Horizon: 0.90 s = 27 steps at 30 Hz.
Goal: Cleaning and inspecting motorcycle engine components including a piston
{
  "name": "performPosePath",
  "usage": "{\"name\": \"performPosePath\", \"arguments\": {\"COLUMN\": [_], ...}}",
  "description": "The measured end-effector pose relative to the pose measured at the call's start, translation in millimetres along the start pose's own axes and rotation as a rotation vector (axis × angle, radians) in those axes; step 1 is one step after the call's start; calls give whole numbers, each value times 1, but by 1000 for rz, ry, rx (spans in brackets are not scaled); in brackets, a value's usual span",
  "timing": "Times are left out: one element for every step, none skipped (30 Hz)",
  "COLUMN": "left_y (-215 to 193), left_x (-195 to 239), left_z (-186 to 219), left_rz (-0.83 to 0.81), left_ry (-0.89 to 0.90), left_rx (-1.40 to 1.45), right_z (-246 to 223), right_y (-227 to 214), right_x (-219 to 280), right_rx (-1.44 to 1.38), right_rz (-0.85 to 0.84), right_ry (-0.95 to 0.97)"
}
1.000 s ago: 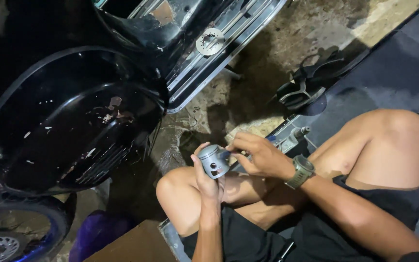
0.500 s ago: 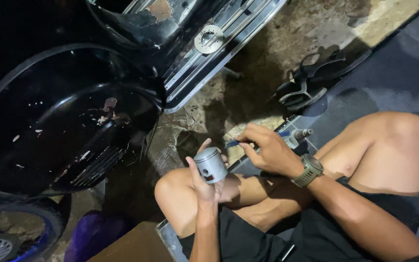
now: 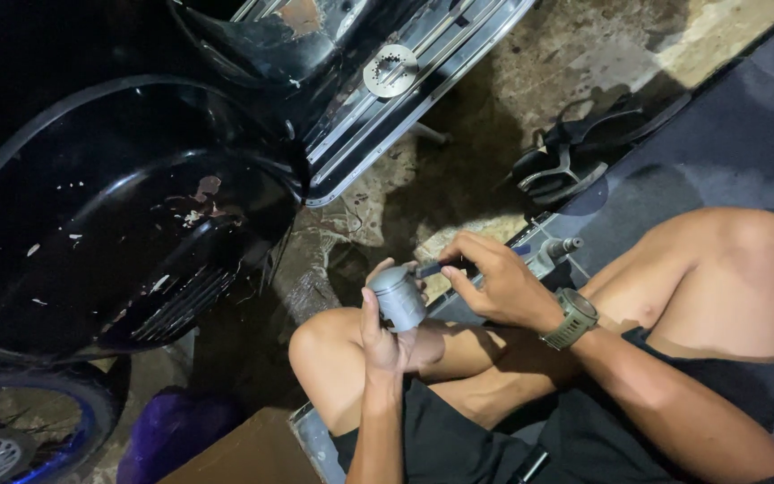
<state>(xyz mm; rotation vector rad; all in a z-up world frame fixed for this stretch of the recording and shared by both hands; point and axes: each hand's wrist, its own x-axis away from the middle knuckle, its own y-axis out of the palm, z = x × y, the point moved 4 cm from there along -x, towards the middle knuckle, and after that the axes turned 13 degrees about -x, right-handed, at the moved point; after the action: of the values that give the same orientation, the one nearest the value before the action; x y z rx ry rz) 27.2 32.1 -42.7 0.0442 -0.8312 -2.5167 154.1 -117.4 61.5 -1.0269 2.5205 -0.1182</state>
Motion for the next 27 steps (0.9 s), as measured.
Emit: {"name": "performPosePath", "arguments": {"left_y": [4, 7, 10, 10, 8, 7, 7, 8, 9, 9, 9, 10, 11, 12, 13, 13, 13, 14, 15, 17, 19, 12, 4, -4, 2, 7, 12], "left_x": [0, 0, 0, 0, 0, 0, 1, 2, 2, 2, 2, 1, 0, -1, 0, -1, -2, -2, -1, 0, 0, 0, -1, -2, -1, 0, 1], "left_z": [2, 3, 4, 2, 1, 1, 2, 3, 3, 4, 5, 5, 5, 6, 7, 5, 3, 2, 4, 6, 7, 2, -3, -8, -6, -3, 0], "left_rz": [0, 6, 14, 15, 41, 68, 70, 82, 91, 92, 106, 121, 117, 123, 134, 134, 122, 110, 107, 109, 110, 106, 112, 118, 119, 116, 113], "left_ry": [0, -9, -19, -19, -11, -3, -4, -1, 2, 0, 5, 10, 10, 8, 6, 6, 14, 22, 21, 27, 35, 36, 47, 58, 61, 61, 60], "left_rx": [1, -28, -56, -54, -53, -51, -53, -60, -66, -67, -83, -100, -98, -143, -191, -190, -176, -162, -166, -172, -174, -173, -197, -221, -220, -225, -231], "right_z": [1, 1, 2, 0, -4, -7, -5, -2, 1, 0, 1, 2, 2, 1, 1, -2, -7, -11, -8, -5, -3, -4, -5, -6, -7, -9, -12], "right_y": [4, 8, 12, 18, 24, 31, 30, 31, 30, 26, 19, 13, 14, 14, 16, 18, 22, 25, 23, 21, 17, 15, 12, 9, 12, 15, 19], "right_x": [1, 2, 4, 4, 5, 7, 7, 8, 8, 5, 3, 0, 1, 2, 3, 4, 5, 7, 5, 4, 2, 2, 2, 2, 4, 5, 7], "right_rx": [1, 26, 51, 51, 23, -6, -9, -9, -6, -7, 18, 43, 47, 42, 33, 34, 39, 45, 44, 36, 32, 35, 68, 101, 101, 92, 81], "right_rz": [0, -11, -22, -23, -53, -83, -83, -101, -118, -117, -107, -97, -96, -98, -102, -102, -122, -141, -137, -148, -162, -160, -143, -126, -128, -137, -143], "right_ry": [0, -13, -25, -24, -60, -96, -94, -91, -89, -88, -67, -47, -48, -50, -51, -51, -80, -109, -109, -102, -96, -97, -92, -86, -89, -107, -124]}}
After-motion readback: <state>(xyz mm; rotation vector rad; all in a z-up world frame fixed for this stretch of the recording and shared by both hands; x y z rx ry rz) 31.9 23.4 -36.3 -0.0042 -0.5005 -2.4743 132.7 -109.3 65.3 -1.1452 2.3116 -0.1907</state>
